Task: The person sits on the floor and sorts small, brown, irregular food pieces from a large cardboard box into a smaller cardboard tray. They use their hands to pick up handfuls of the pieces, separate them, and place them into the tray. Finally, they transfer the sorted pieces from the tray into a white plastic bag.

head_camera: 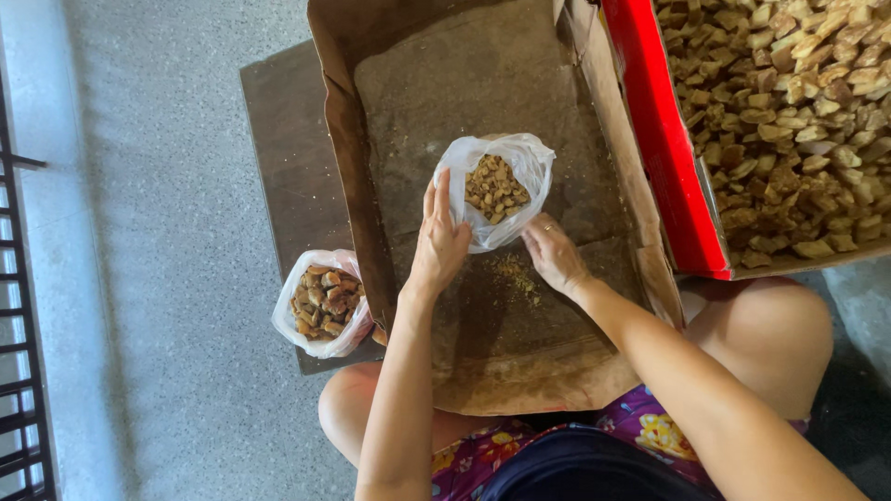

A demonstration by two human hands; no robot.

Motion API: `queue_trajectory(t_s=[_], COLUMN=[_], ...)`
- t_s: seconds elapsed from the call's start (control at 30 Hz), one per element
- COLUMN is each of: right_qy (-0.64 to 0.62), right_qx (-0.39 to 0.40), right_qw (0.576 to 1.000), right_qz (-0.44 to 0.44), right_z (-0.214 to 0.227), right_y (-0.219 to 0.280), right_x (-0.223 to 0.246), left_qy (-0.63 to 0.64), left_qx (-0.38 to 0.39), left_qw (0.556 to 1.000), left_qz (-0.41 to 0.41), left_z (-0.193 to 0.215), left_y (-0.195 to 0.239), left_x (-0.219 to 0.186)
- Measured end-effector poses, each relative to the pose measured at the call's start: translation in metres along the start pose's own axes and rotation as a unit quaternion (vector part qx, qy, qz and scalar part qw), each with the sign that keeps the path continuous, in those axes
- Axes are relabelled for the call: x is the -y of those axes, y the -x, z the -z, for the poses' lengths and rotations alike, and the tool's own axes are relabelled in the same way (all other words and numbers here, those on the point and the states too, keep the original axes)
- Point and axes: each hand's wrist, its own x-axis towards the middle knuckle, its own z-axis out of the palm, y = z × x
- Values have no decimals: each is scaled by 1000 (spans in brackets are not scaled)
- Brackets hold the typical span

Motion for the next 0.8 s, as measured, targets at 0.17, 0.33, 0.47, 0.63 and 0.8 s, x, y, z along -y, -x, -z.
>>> queue_trajectory(t_s=[0.17,0.33,0.47,0.63,0.8], right_qy=[80,165,56,248,208], right_qx=[-34,114,123,32,134], right_qw=[979,955,988,960,948], right_qz=[187,219,76,124,202], right_z=[-9,-17,12,19,-5], right_y=[9,36,40,11,50], right_x=[37,26,8,9,24], left_qy=[7,3,19,12,-25], left_qx=[-2,1,-1,18,-7], left_qw=[1000,1000,1000,999,1000], left_qz=[4,14,1,44,-17], left_z=[-6,-4,-7,-13,-16], left_y=[2,2,-2,0,6], left_x=[-2,-3,-5,-9,3])
